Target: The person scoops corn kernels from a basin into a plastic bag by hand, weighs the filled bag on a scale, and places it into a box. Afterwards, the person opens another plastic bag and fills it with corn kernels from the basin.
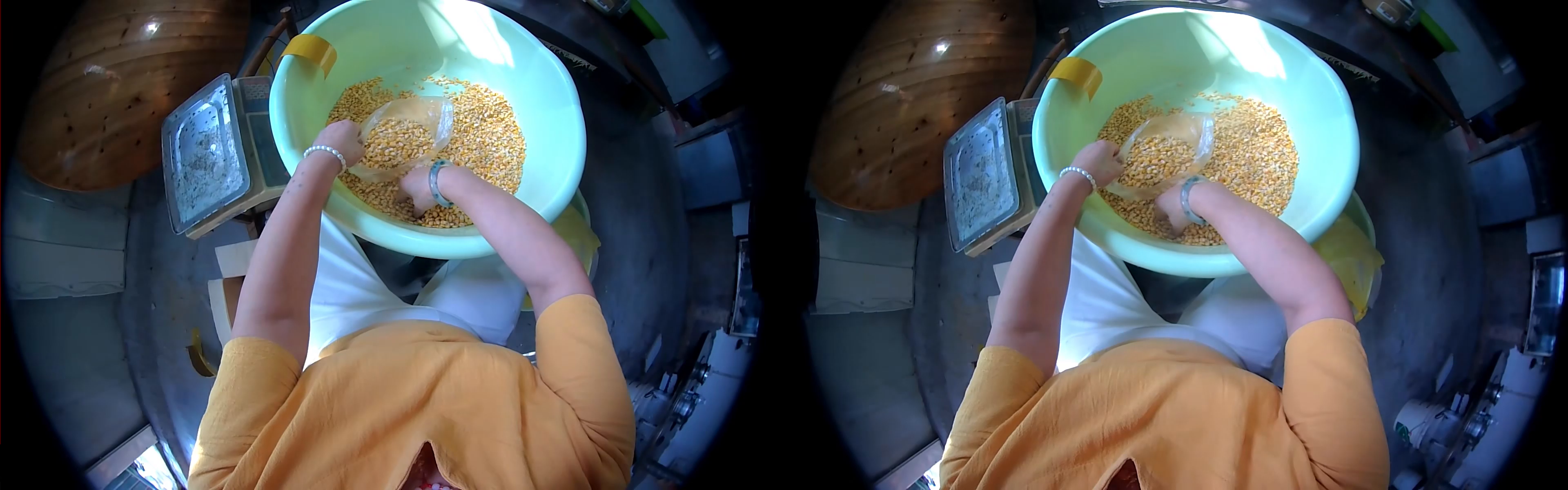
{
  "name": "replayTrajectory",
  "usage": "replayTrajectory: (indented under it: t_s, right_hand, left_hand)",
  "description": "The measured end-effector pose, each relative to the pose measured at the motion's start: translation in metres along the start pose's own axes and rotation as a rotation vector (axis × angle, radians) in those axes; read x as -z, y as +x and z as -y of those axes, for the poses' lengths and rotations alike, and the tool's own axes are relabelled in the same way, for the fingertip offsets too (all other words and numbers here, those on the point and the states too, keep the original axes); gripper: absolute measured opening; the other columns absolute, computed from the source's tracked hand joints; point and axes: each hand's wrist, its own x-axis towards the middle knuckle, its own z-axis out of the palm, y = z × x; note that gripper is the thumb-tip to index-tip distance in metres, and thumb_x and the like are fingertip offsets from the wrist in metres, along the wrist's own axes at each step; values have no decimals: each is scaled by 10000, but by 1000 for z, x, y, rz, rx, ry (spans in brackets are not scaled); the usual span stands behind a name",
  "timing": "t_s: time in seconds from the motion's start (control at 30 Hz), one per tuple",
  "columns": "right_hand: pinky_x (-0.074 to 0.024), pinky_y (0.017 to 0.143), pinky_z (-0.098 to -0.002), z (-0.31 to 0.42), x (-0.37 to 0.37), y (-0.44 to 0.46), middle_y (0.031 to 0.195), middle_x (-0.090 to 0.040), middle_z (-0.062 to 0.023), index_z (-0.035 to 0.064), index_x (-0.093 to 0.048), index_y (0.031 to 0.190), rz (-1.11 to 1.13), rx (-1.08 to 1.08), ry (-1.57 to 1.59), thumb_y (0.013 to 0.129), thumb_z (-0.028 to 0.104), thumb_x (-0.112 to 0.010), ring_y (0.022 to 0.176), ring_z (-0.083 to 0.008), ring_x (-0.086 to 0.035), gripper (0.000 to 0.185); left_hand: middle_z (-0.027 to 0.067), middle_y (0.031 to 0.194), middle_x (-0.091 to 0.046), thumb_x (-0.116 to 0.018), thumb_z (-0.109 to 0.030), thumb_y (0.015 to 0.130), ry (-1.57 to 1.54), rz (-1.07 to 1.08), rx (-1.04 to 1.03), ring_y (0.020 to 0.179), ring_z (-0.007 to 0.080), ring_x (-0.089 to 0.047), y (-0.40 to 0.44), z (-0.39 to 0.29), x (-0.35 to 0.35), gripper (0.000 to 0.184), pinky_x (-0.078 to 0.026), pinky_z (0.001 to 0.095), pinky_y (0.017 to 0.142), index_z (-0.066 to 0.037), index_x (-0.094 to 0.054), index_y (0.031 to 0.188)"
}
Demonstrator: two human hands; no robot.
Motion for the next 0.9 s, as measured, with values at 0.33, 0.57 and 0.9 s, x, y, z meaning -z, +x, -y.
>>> replayTrajectory:
  t_s: [0.33,0.57,0.9]
  right_hand:
    - [-474,805,-360,1,3,4,986,-645,-128,72,-676,964,-39,-136,72,749,359,-614,902,-273,-609,364]
    - [-475,800,-363,-11,-6,10,981,-643,-127,79,-675,957,-52,-41,102,751,334,-622,887,-276,-610,332]
    - [-481,728,-355,-7,3,4,885,-653,-116,73,-678,924,-20,-83,168,759,321,-606,789,-245,-616,306]
  left_hand:
    - [207,907,-631,-545,-119,691,18,47,35,888,334,-604,-3,-6,6,223,-475,386,804,-6,-664,842]
    - [199,802,-631,-602,-190,673,27,-8,-6,778,337,-609,2,3,-3,209,-481,392,738,-27,-652,795]
    - [196,818,-634,-606,-191,677,22,-3,25,793,336,-610,2,3,-2,215,-483,387,751,-26,-656,805]
